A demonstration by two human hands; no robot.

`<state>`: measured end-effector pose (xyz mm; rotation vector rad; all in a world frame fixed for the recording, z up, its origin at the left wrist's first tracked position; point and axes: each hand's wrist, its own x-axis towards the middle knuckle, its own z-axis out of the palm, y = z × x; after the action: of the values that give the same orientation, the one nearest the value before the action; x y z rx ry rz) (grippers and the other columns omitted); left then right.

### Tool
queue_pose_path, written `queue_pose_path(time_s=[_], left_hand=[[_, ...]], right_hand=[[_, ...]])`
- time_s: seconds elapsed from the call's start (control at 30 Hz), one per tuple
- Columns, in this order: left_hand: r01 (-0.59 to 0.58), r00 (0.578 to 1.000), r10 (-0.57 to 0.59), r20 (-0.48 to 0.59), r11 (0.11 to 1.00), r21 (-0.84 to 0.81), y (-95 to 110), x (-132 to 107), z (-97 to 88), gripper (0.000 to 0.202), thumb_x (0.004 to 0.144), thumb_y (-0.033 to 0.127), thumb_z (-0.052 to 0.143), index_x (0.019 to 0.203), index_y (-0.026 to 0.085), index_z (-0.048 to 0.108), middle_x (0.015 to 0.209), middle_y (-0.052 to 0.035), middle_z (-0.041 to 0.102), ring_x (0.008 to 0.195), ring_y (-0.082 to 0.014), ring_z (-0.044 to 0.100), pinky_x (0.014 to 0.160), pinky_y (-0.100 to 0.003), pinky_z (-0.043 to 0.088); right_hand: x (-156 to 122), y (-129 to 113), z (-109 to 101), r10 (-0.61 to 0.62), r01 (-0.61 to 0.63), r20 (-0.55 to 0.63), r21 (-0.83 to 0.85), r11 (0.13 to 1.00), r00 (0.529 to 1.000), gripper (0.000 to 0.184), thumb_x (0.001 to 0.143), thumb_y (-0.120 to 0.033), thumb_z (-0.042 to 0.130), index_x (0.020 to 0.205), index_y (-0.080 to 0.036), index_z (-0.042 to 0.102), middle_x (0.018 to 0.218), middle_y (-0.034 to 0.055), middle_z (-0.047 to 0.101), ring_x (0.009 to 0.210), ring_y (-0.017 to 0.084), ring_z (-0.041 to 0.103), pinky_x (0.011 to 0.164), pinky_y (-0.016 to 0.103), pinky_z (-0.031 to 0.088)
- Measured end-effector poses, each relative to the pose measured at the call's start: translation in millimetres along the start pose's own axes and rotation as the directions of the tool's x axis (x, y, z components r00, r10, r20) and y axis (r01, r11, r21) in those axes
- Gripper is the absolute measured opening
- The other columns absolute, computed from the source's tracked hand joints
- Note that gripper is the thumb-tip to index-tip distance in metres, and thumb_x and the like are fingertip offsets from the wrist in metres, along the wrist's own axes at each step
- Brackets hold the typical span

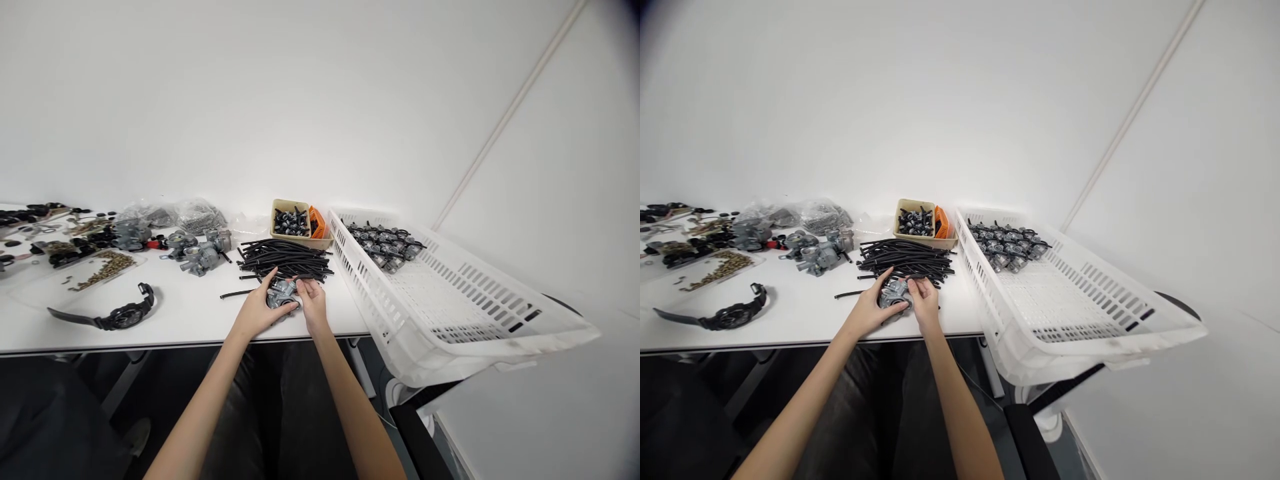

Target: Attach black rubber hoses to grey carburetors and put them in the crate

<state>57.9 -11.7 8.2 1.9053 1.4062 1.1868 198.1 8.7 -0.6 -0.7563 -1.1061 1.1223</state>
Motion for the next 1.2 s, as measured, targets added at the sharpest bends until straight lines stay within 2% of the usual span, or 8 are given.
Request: queue_pose_path(time_s=[0.2, 0.33, 0.43, 0.6, 0.77, 0.93, 1.0, 1.2], left_hand=[[-0.005, 1.000, 0.005, -0.008, 1.000, 0.014, 0.3, -0.4, -0.6, 0.090, 0.067, 0.055, 0.067, 0.143, 0.022, 0.032, 0.122, -0.0110, 0.062, 0.107, -0.0269, 0.060, 0.093, -0.039, 0.044], [-0.004, 1.000, 0.004, 0.002, 1.000, 0.020, -0.6, -0.2, -0.8, 0.089, 0.068, 0.056, 0.067, 0.143, 0.023, 0.031, 0.123, -0.0107, 0.061, 0.107, -0.0263, 0.060, 0.092, -0.039, 0.045], [-0.008, 1.000, 0.007, 0.002, 0.999, 0.037, -1.2, -0.1, -0.5, 0.089, 0.068, 0.056, 0.066, 0.142, 0.023, 0.031, 0.122, -0.0110, 0.061, 0.105, -0.0267, 0.061, 0.091, -0.040, 0.046], [-0.016, 1.000, 0.016, 0.008, 0.997, 0.070, 0.3, -1.0, -0.5, 0.091, 0.067, 0.057, 0.067, 0.143, 0.023, 0.030, 0.120, -0.0116, 0.062, 0.106, -0.0274, 0.060, 0.090, -0.040, 0.046], [-0.030, 1.000, 0.029, 0.011, 0.992, 0.119, 1.8, -1.7, -0.5, 0.092, 0.066, 0.057, 0.067, 0.143, 0.022, 0.030, 0.110, -0.0113, 0.066, 0.098, -0.0284, 0.063, 0.083, -0.040, 0.049], [-0.038, 0.999, 0.038, 0.006, 0.986, 0.164, 3.0, -2.3, -0.2, 0.093, 0.065, 0.059, 0.067, 0.142, 0.023, 0.031, 0.109, -0.0112, 0.066, 0.094, -0.0282, 0.065, 0.080, -0.038, 0.050], [-0.035, 0.999, 0.033, 0.014, 0.985, 0.166, 3.5, -2.6, -0.4, 0.093, 0.065, 0.060, 0.067, 0.142, 0.023, 0.030, 0.109, -0.0111, 0.066, 0.093, -0.0280, 0.065, 0.080, -0.038, 0.050], [-0.036, 0.999, 0.034, 0.014, 0.983, 0.181, 4.4, -4.1, -0.5, 0.092, 0.066, 0.062, 0.065, 0.142, 0.024, 0.030, 0.110, -0.0106, 0.066, 0.094, -0.0285, 0.065, 0.080, -0.039, 0.050]], right_hand=[[2.0, 3.4, -1.0, -0.006, 0.006, -0.006, 0.011, 1.000, 1.000, 0.028, 0.074, -0.041, 0.069, 0.089, -0.018, 0.065, 0.088, 0.0062, 0.073, 0.090, 0.022, 0.068, 0.085, 0.037, 0.052], [2.4, 4.9, -2.0, 0.004, -0.005, 0.009, 0.016, 1.000, 1.000, 0.029, 0.074, -0.040, 0.068, 0.093, -0.018, 0.067, 0.094, 0.0060, 0.073, 0.091, 0.021, 0.067, 0.085, 0.036, 0.051], [2.4, 5.4, -2.7, 0.000, 0.001, 0.013, -0.015, 1.000, 1.000, 0.026, 0.074, -0.041, 0.068, 0.087, -0.018, 0.070, 0.097, 0.0067, 0.072, 0.092, 0.021, 0.065, 0.084, 0.034, 0.050], [2.8, 5.3, -2.9, 0.001, -0.001, -0.022, -0.028, 1.000, 1.000, 0.025, 0.070, -0.039, 0.072, 0.083, -0.018, 0.069, 0.085, 0.0043, 0.071, 0.084, 0.018, 0.064, 0.080, 0.031, 0.049], [2.4, 3.2, -1.6, 0.024, -0.023, -0.010, 0.030, 0.999, 1.000, 0.024, 0.067, -0.037, 0.075, 0.075, -0.019, 0.061, 0.077, 0.0007, 0.069, 0.077, 0.016, 0.064, 0.075, 0.029, 0.048], [0.8, 0.6, -1.8, 0.064, -0.066, 0.048, 0.038, 0.997, 0.997, 0.033, 0.070, -0.039, 0.073, 0.096, -0.019, 0.065, 0.074, 0.0007, 0.069, 0.075, 0.017, 0.064, 0.074, 0.029, 0.048], [0.7, 1.2, -2.7, 0.085, -0.087, 0.066, 0.021, 0.996, 0.994, 0.036, 0.071, -0.041, 0.072, 0.099, -0.019, 0.067, 0.075, 0.0012, 0.069, 0.074, 0.016, 0.063, 0.073, 0.029, 0.048], [0.7, 1.5, -3.3, 0.087, -0.088, 0.068, 0.010, 0.996, 0.994, 0.028, 0.069, -0.042, 0.073, 0.083, -0.019, 0.068, 0.076, 0.0013, 0.068, 0.072, 0.014, 0.059, 0.071, 0.027, 0.045]])
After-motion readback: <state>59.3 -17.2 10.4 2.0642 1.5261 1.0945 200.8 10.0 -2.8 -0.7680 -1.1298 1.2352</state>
